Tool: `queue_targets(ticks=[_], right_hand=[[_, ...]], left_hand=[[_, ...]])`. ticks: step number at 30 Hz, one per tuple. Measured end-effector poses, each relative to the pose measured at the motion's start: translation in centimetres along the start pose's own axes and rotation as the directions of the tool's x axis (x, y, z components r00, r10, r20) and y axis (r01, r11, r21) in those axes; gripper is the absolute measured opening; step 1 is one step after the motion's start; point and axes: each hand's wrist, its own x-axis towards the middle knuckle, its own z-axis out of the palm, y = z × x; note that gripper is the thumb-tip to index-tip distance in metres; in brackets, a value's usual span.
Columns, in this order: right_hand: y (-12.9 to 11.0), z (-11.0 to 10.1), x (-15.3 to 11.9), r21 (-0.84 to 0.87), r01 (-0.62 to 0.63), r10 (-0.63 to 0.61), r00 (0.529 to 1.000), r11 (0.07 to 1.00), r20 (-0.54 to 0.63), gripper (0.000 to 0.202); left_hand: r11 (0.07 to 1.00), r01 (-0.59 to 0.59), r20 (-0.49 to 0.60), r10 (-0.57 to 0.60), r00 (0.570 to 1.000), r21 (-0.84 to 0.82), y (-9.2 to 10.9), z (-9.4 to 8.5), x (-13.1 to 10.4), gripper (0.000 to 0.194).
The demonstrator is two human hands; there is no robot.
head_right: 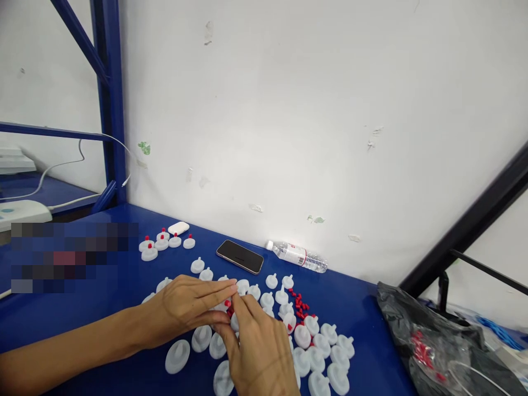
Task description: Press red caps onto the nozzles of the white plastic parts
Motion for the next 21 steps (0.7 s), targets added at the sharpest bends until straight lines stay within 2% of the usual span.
queue_targets(ticks=[4,8,12,18,21], right_hand=[[0.0,-0.6,0.0,0.002,-0.045,0.045,0.999,0.999,-0.028,0.029],[-0.4,-0.7,0.0,0.004,-0.047,0.047,0.997,0.999,-0.057,0.043],[-0.8,-0.7,0.1,0.044,0.001,0.001,0.999,0.999,-0.037,0.039],[-1.1,-0.3,-0.1,0.055,-0.038,0.039,0.999,0.998,-0.022,0.032],[-1.1,-0.3,-0.2,0.069,-0.01,0.013,0.999,0.998,-0.049,0.03]], left_hand=[[0.999,0.014,0.033,-0.016,0.999,0.051,-0.5,0.0,0.0,0.031],[0.996,-0.002,0.03,-0.001,1.0,0.084,-0.1,-0.6,0.3,0.042],[0.998,-0.018,-0.026,0.02,0.999,0.065,0.5,-0.6,0.4,0.056],[1.0,-0.01,-0.034,0.011,0.999,0.026,0.6,0.0,-0.1,0.051],[1.0,0.015,-0.055,-0.016,0.998,-0.01,0.7,0.1,-0.2,0.048]])
